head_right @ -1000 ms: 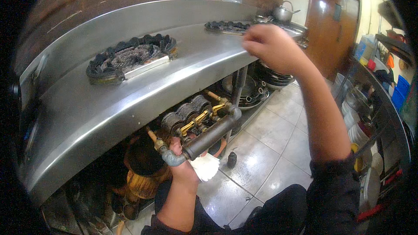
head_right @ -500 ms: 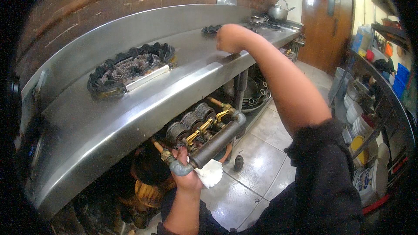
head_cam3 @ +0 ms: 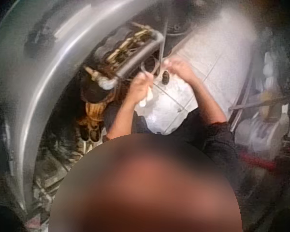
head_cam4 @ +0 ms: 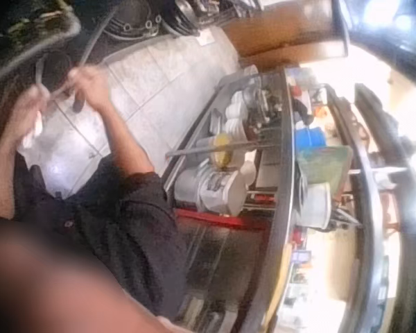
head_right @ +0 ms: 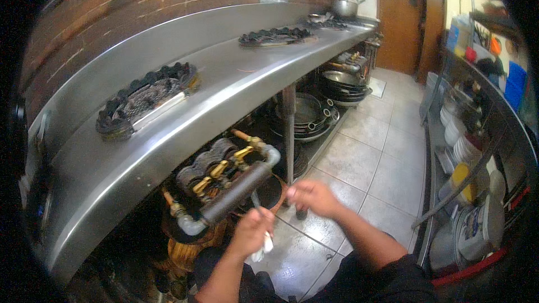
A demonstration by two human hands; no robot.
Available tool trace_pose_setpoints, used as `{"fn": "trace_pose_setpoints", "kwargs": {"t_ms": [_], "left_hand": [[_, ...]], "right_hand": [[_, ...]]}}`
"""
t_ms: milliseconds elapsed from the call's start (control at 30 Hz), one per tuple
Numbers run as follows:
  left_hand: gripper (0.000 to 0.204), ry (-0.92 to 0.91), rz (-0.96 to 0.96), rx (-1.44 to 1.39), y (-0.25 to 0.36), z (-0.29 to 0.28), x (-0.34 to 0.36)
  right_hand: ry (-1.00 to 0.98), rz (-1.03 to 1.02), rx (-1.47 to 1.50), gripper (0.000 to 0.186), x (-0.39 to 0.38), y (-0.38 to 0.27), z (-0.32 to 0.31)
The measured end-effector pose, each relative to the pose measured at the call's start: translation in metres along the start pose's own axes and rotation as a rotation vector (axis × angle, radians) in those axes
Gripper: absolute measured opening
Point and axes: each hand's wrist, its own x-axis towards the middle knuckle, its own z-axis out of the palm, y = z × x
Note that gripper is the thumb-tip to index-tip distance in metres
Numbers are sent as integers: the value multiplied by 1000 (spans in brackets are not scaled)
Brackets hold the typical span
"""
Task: The person crouches under a commercial gas stove and uses a wrench and a white cloth to clean and adjust the brass valves and pipes. They wipe the components and manipulate the valves, likely checking for leaks or ensuring proper connection.
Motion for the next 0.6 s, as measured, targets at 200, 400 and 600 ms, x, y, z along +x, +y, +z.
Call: {"fn": "trace_pose_setpoints", "kwargs": {"t_ms": [200, 400, 600], "left_hand": [[26, -163, 234, 962, -25, 44, 14], [23, 261, 215, -14, 31, -41, -10], [31, 755, 564, -224, -14, -103, -3]], "right_hand": [[24, 128, 104, 43, -17, 58, 33], [396, -63, 515, 43, -18, 28, -87], [732, 184, 515, 33, -24, 97, -143]]}}
